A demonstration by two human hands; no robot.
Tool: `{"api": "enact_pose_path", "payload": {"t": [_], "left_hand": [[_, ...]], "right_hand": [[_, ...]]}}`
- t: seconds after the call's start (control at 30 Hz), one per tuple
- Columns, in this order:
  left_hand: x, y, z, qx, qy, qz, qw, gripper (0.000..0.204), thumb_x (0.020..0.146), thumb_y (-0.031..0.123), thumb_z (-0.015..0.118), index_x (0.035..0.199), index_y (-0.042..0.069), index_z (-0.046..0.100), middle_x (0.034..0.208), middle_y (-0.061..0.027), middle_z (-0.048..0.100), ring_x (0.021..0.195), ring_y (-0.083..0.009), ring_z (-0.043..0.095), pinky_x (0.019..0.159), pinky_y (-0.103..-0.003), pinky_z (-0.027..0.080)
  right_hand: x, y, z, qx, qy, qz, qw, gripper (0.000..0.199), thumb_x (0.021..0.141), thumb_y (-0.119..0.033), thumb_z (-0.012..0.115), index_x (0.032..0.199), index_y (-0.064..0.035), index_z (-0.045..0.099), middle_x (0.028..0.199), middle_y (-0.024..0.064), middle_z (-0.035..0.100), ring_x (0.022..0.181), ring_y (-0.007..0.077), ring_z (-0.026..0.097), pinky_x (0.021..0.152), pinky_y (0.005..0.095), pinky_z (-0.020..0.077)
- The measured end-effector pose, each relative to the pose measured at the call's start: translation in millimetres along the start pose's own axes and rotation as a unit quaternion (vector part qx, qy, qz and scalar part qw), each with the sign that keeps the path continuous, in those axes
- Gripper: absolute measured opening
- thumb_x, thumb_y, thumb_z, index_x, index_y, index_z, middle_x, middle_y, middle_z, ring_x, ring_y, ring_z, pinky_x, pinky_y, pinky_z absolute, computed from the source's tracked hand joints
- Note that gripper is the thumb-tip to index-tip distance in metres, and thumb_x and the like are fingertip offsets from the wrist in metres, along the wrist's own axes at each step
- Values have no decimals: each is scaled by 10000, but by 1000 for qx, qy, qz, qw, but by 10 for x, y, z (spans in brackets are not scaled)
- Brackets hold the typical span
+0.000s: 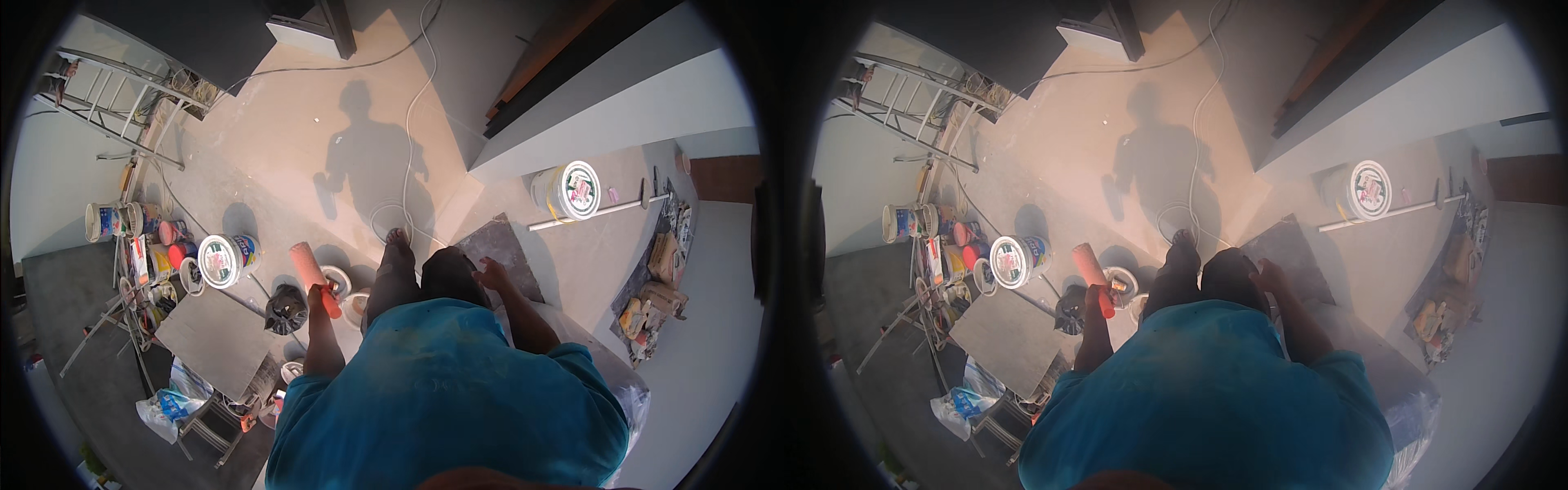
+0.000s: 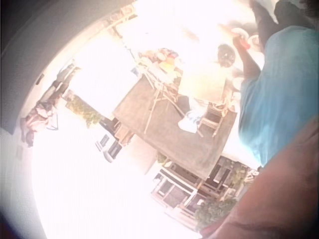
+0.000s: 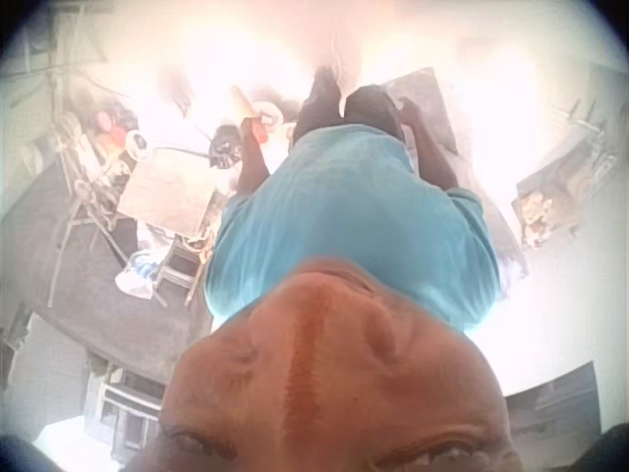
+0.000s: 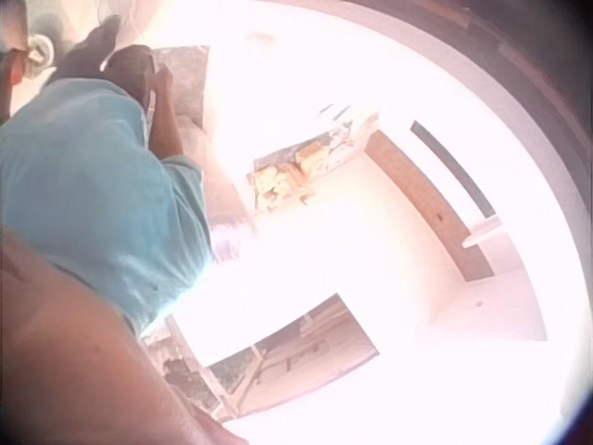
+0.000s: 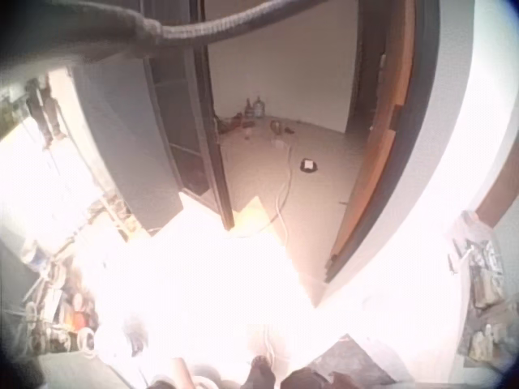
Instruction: The person uses a paint roller to apply paint to interior walls and an exterior wall. They move between rooms and outside, loading the roller from a paint tray and applying paint in long strokes.
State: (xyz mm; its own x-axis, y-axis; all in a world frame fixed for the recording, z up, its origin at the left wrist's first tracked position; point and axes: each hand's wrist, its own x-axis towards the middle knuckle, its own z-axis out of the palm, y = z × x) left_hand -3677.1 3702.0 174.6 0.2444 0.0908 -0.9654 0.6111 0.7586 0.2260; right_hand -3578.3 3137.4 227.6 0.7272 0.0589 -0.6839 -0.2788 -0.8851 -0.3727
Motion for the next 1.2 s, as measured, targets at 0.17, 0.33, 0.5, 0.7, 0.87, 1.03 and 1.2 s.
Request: {"api": "enact_pose_path", "payload": {"t": [0.17,0.33,0.5,0.7,0.87,1.03,1.2], "left_hand": [[-693,1474,2202,34,-35,99,994,151,869,176,635,952,58,591,782,-34,608,553,-141,570,542,-308,499],[-386,2537,3676,97,-129,128,979,132,910,196,653,944,89,586,767,-26,602,514,-125,518,582,-314,503],[-389,3035,5444,81,-141,170,972,61,961,-41,589,942,4,553,819,-25,544,521,-103,476,483,-270,421],[35,3803,6810,259,-205,233,915,145,917,-31,637,1050,14,604,869,-50,602,491,-115,488,511,-297,416],[722,4590,7874,160,-244,150,945,216,964,172,653,1128,40,606,959,-142,713,516,-128,550,587,-371,565],[1080,5481,10383,294,-227,204,906,155,988,203,645,1084,100,581,1028,-116,696,587,-116,564,586,-333,561],[1104,6368,12655,292,-295,261,872,180,978,203,660,1083,98,558,1032,-126,681,599,-137,594,602,-337,567]], "right_hand": [[823,-1189,-861,164,-1,101,981,1031,893,-621,667,1572,55,287,1542,304,448,1435,424,456,1194,451,371],[2180,-1581,-1610,93,-87,165,978,1077,889,-686,642,1590,37,259,1557,290,436,1433,422,461,1191,498,374],[3788,-1791,-2904,-126,-229,175,949,801,894,-625,669,1471,-81,554,1480,199,563,1301,433,592,1044,637,482],[4746,-2353,-4490,-77,-224,90,967,664,763,-214,831,1380,-84,622,1124,112,769,1000,290,754,763,544,616],[6131,-2194,-5780,167,-27,12,985,611,741,-120,836,1321,-93,646,884,118,750,752,199,741,606,381,577],[7349,-710,-6993,443,3,120,888,509,766,-102,838,1251,-78,685,765,127,731,617,182,698,528,326,544],[6947,-529,-7252,425,60,233,873,359,914,-63,715,1271,-55,677,893,161,769,723,191,742,569,308,572]]}}
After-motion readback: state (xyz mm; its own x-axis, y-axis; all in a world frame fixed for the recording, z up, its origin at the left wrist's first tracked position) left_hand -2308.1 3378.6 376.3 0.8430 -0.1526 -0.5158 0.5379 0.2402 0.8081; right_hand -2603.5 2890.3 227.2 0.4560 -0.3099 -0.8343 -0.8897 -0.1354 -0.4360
